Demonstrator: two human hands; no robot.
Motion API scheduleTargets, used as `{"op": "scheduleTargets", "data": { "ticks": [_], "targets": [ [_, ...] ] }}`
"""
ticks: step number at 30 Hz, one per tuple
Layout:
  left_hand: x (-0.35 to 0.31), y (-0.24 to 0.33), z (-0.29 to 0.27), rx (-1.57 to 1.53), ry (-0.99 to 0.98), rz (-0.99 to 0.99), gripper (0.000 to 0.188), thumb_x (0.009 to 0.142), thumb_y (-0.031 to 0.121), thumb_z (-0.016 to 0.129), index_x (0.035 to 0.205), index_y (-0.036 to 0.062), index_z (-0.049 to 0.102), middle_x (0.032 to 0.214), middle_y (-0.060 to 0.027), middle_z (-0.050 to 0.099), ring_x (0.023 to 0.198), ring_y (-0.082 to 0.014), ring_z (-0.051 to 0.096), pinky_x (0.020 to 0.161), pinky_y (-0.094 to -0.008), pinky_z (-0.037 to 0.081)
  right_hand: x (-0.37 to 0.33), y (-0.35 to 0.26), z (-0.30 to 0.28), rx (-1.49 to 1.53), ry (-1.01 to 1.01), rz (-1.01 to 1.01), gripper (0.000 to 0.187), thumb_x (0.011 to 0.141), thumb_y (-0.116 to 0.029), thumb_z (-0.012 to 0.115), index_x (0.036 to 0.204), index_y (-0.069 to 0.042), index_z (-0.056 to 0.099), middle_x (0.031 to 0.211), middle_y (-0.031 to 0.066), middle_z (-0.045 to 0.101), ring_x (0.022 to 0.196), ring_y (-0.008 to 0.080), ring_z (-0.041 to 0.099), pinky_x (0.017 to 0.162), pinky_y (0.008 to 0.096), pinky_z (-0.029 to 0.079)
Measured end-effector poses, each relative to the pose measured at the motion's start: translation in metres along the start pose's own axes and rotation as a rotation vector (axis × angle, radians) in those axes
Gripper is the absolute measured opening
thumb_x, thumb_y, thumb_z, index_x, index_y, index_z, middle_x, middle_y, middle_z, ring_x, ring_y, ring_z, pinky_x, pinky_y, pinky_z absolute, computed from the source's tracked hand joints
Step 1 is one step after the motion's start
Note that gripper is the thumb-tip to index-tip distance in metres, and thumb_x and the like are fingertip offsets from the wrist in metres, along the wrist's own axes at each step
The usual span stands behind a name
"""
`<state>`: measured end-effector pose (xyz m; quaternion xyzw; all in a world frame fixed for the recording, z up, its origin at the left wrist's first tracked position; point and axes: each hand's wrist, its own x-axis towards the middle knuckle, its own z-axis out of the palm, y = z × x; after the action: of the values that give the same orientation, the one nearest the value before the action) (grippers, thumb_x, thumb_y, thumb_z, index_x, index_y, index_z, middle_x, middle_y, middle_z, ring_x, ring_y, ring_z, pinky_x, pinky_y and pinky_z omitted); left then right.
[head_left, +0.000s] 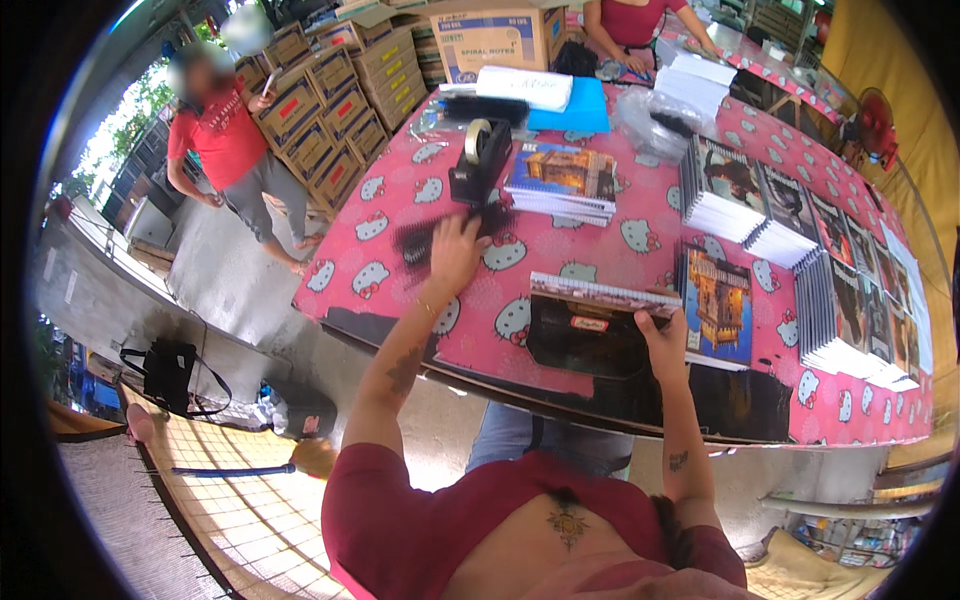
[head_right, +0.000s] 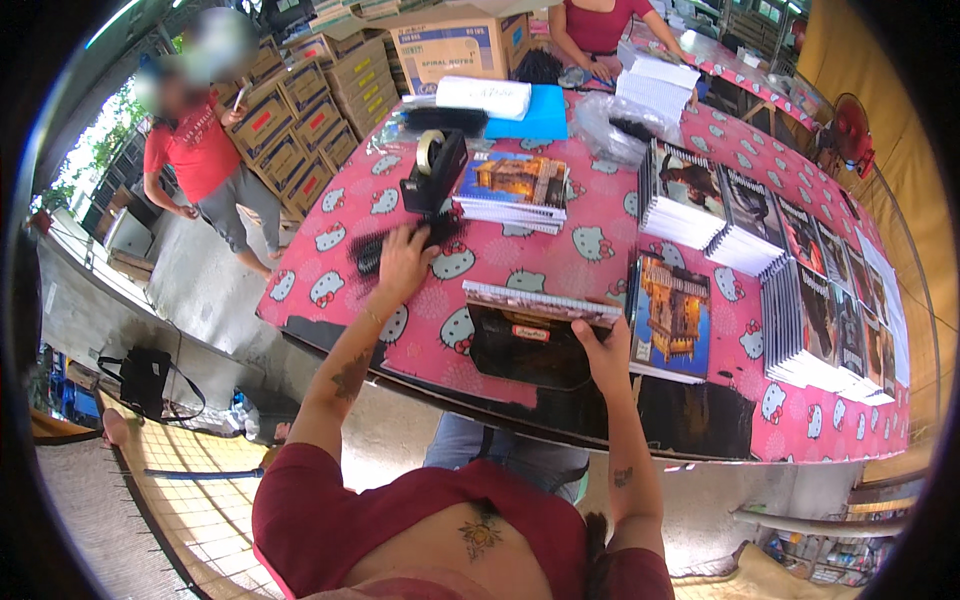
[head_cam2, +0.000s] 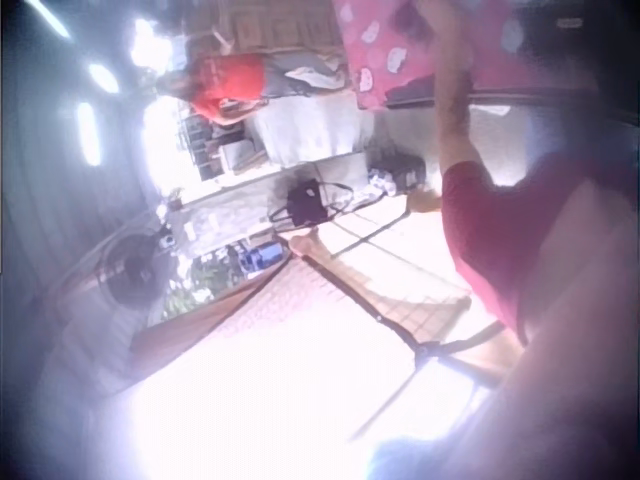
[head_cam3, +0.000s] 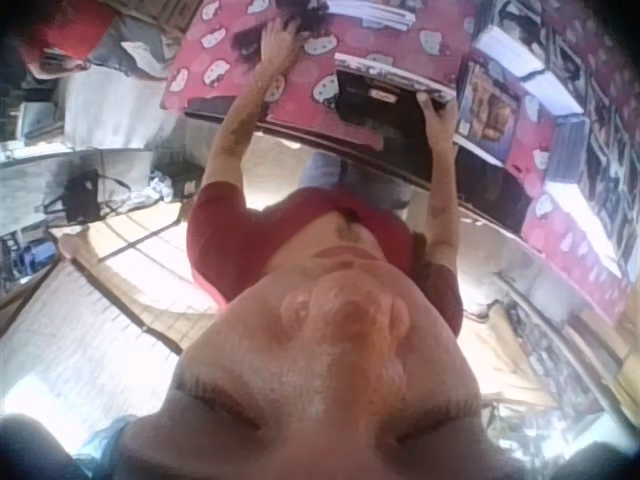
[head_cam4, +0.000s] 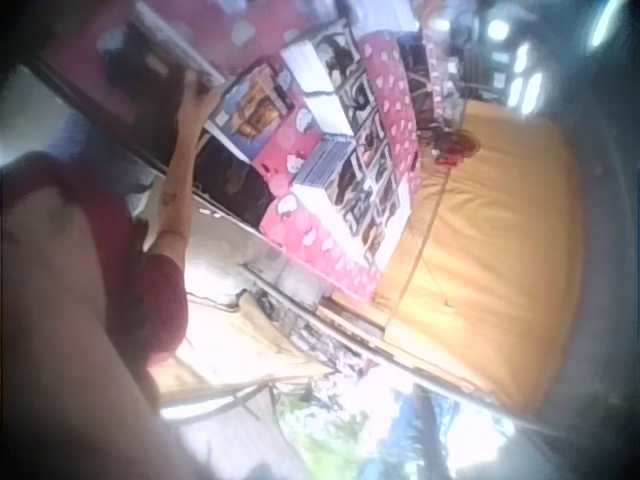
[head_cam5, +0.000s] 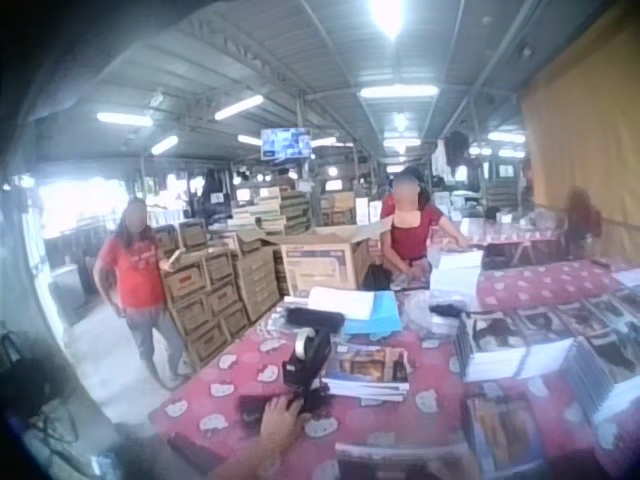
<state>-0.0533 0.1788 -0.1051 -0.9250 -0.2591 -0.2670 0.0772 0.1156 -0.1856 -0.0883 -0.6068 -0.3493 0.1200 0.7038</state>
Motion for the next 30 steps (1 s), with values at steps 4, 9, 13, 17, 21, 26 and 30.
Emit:
{"op": "scheduleTargets", "data": {
  "ticks": [4,9,13,17,21,26,30],
  "targets": [
    [0.016,-0.044,-0.004,0.167,-0.109,-0.039,0.092,0.083,0.070,0.065,0.148,0.0068,0.048,0.142,-0.0299,0.046,0.132,-0.0461,0.045,0.113,-0.0618,0.031,0.001,-0.004,0.009,0.015,-0.031,0.048,0.055,0.091,-0.031,0.080,0.128,0.002,0.057,0.113,0.0072,0.066,0.103,0.0147,0.061,0.094,0.0309,0.048],
    [0.012,-0.046,0.002,-0.021,-0.270,-0.082,0.089,0.086,0.075,0.057,0.143,0.0062,0.053,0.132,-0.0248,0.053,0.125,-0.0422,0.049,0.105,-0.0614,0.037,0.001,-0.004,0.008,0.026,-0.015,0.018,0.055,0.091,-0.029,0.080,0.129,0.002,0.056,0.113,0.0079,0.066,0.104,0.0151,0.061,0.095,0.0306,0.047],
    [-0.011,-0.034,-0.003,0.062,-0.195,-0.175,0.070,0.096,0.064,0.051,0.137,0.0081,0.058,0.120,-0.0194,0.059,0.113,-0.0384,0.055,0.096,-0.0578,0.043,0.000,0.002,0.001,0.004,0.028,0.004,0.053,0.091,-0.027,0.080,0.128,0.002,0.056,0.112,0.0076,0.066,0.104,0.0149,0.061,0.095,0.0305,0.047],
    [-0.016,-0.056,-0.002,0.136,-0.063,-0.205,0.053,0.100,0.049,0.053,0.135,0.0094,0.060,0.121,-0.0171,0.060,0.113,-0.0358,0.057,0.094,-0.0549,0.046,-0.002,0.006,0.008,0.017,0.026,0.020,0.051,0.091,-0.027,0.080,0.127,0.001,0.057,0.112,0.0070,0.066,0.103,0.0144,0.061,0.094,0.0299,0.048],
    [-0.016,-0.028,0.000,0.152,0.148,0.020,0.045,0.098,0.039,0.061,0.131,0.0084,0.064,0.126,-0.0141,0.061,0.115,-0.0343,0.057,0.097,-0.0519,0.046,-0.002,0.004,0.006,0.031,0.027,0.038,0.051,0.091,-0.027,0.080,0.127,0.001,0.057,0.112,0.0063,0.066,0.102,0.0141,0.061,0.092,0.0290,0.048],
    [-0.026,-0.013,-0.023,0.014,0.058,-0.020,0.041,0.096,0.030,0.065,0.130,0.0069,0.063,0.119,-0.0127,0.063,0.098,-0.0295,0.064,0.079,-0.0418,0.054,0.007,-0.016,0.008,0.003,-0.024,0.040,0.056,0.091,-0.031,0.080,0.131,0.000,0.056,0.112,0.0073,0.066,0.105,0.0171,0.062,0.096,0.0326,0.048],
    [-0.018,0.030,-0.071,-0.044,0.068,0.004,0.032,0.095,0.017,0.067,0.125,0.0056,0.063,0.105,-0.0126,0.066,0.080,-0.0279,0.066,0.063,-0.0348,0.053,0.018,-0.068,0.014,-0.497,0.127,-0.404,0.053,0.088,-0.026,0.080,0.131,-0.003,0.058,0.119,0.0108,0.065,0.112,0.0246,0.062,0.100,0.0396,0.046]
  ]
}}
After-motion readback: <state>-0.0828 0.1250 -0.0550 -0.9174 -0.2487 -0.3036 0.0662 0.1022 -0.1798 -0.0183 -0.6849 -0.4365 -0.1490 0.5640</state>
